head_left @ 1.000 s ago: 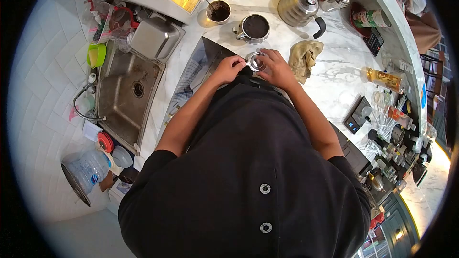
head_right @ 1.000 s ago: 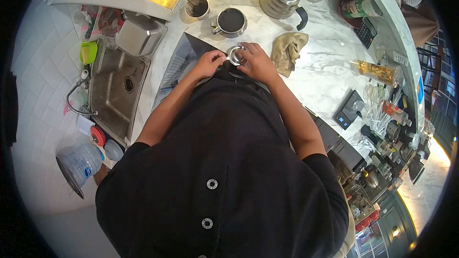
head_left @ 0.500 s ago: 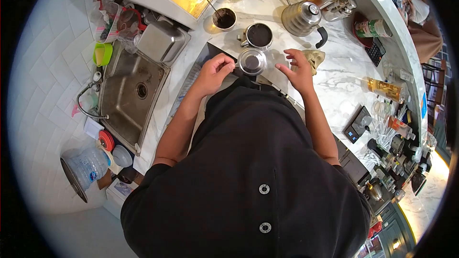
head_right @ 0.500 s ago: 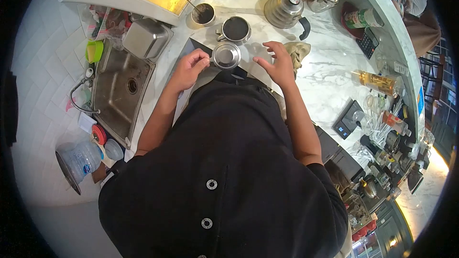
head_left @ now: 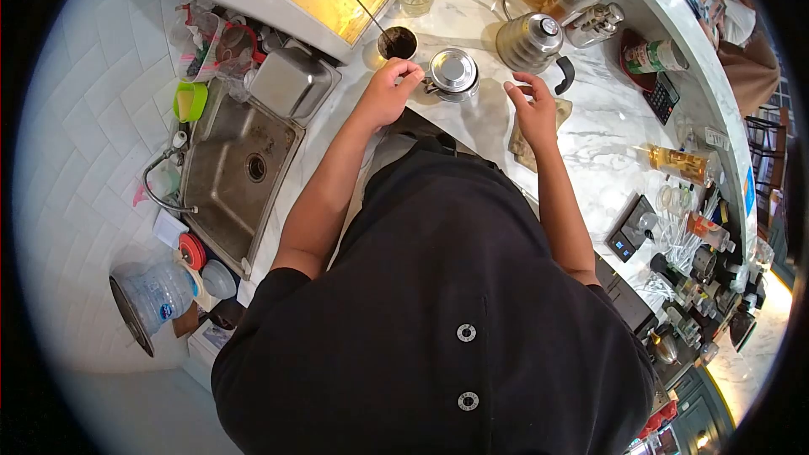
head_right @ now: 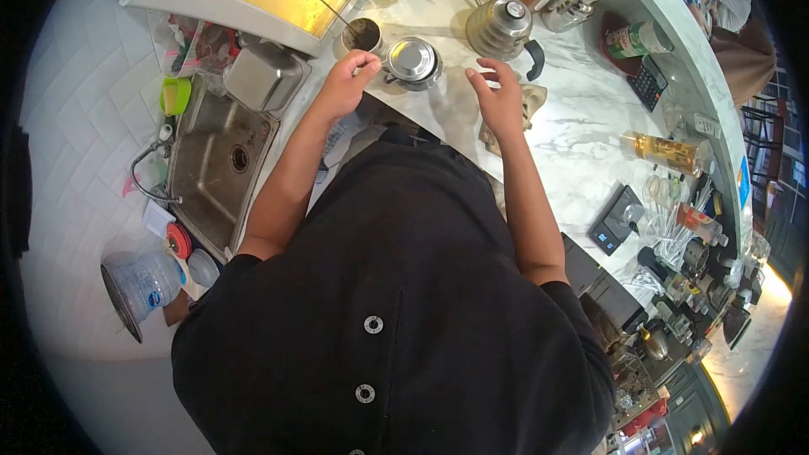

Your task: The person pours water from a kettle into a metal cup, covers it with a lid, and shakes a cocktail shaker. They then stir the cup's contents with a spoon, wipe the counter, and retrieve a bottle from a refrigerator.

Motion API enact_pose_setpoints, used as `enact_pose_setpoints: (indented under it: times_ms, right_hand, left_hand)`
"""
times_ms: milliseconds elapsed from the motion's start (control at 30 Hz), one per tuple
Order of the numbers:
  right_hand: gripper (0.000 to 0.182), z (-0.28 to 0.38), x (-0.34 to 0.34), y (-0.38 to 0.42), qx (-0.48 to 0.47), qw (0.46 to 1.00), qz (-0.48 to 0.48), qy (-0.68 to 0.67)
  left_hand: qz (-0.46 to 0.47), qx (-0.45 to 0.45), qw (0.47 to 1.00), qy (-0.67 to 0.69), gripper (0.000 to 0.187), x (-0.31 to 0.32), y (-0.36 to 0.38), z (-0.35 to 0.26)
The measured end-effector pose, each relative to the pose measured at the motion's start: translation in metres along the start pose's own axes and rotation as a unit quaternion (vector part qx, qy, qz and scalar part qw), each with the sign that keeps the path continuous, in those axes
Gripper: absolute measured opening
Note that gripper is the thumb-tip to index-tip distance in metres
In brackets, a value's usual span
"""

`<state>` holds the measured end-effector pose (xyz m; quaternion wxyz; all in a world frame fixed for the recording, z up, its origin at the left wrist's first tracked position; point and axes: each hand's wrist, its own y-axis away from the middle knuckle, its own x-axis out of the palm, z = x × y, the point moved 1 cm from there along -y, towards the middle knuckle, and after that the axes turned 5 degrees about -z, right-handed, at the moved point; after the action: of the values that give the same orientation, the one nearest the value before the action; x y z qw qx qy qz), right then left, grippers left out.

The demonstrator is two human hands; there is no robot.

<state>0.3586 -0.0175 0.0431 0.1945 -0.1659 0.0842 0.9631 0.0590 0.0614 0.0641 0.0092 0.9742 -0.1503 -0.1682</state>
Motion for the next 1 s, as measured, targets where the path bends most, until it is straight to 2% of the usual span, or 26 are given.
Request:
enact_pose_setpoints:
  times_ms: [300, 367, 500, 567, 633, 733, 833, 1000]
  right_hand:
    - [0.038, 0.005, 0.01, -0.004, 0.003, 0.999, 0.015, -0.033]
    - [0.039, 0.007, 0.011, -0.003, 0.032, 0.996, 0.024, -0.08]
    - [0.04, 0.03, 0.008, -0.003, 0.036, 0.995, 0.034, -0.082]
    - [0.04, 0.048, 0.011, 0.0, -0.01, 0.998, 0.048, -0.042]
    - [0.042, 0.06, 0.014, 0.0, -0.036, 0.997, 0.06, -0.019]
    - [0.044, 0.074, 0.024, 0.0, -0.211, 0.971, 0.098, 0.06]
    - [0.043, 0.074, 0.035, -0.001, -0.268, 0.949, 0.128, 0.107]
    - [0.04, 0.072, 0.044, 0.003, -0.257, 0.95, 0.124, 0.129]
  left_hand:
    - [0.029, -0.025, 0.998, -0.05, 0.025, 0.0, -0.011, -0.002]
    - [0.055, 0.008, 0.991, -0.118, 0.025, -0.003, -0.017, -0.004]
    - [0.062, 0.035, 0.988, -0.14, 0.025, -0.004, -0.023, -0.009]
    - [0.062, -0.005, 0.988, -0.144, 0.026, -0.004, -0.024, -0.012]
    - [0.059, -0.003, 0.988, -0.141, 0.027, -0.003, -0.025, -0.012]
    - [0.047, -0.001, 0.991, -0.124, 0.027, 0.0, -0.027, -0.005]
    - [0.022, 0.001, 0.995, -0.096, 0.028, 0.004, -0.027, 0.0]
    - [-0.019, 0.014, 0.998, -0.054, 0.027, 0.013, -0.028, 0.009]
